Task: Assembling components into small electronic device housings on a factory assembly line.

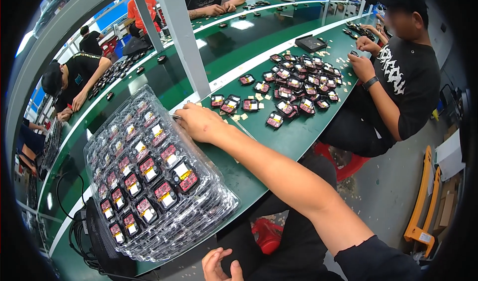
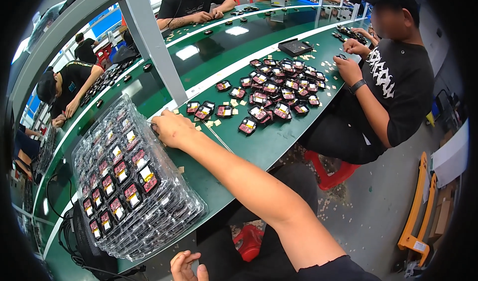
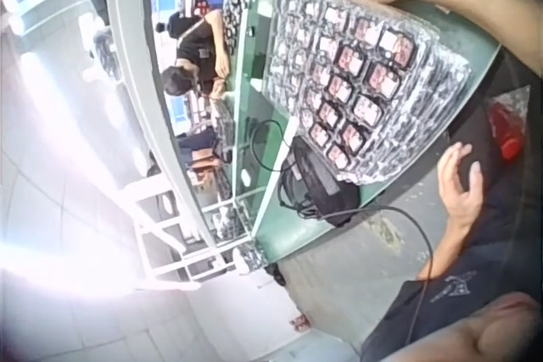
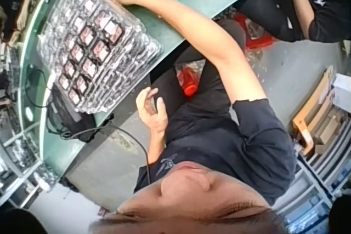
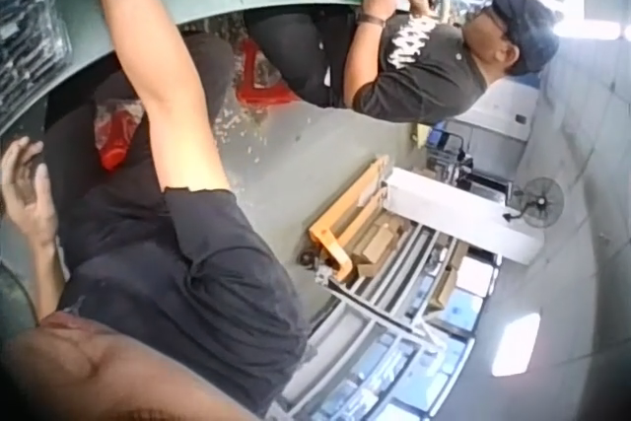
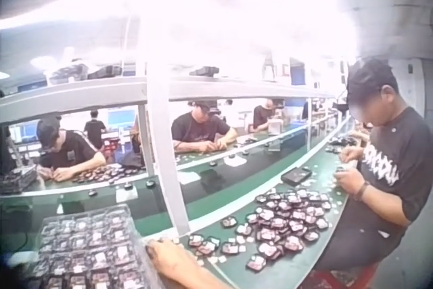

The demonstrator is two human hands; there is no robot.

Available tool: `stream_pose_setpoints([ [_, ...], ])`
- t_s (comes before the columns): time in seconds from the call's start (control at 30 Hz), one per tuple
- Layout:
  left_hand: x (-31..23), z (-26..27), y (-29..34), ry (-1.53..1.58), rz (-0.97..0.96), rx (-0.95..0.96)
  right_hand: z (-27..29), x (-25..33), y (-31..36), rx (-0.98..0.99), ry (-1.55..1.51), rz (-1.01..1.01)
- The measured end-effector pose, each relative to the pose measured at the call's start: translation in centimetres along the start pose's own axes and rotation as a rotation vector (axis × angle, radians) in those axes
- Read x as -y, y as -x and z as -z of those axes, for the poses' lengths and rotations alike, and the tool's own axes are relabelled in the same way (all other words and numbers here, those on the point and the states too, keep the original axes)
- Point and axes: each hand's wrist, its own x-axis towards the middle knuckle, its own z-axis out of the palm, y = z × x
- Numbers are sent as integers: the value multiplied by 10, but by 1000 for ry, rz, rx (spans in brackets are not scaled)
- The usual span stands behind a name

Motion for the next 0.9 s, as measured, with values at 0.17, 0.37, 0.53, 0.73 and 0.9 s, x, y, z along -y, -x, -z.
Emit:
stream_pose_setpoints([
  [0.17,1,-6,1,39,47,-3,-1,-3,9,-69,42,100],
  [0.37,-1,-3,-4,30,39,3,15,2,46,-65,119,6],
  [0.53,-2,2,-6,-39,-45,5,39,-6,103,-33,213,32],
  [0.73,-8,-4,-20,37,-84,5,43,-8,152,-376,7,57],
  [0.9,-13,1,-27,228,-47,57,68,43,231,-331,-140,117],
])
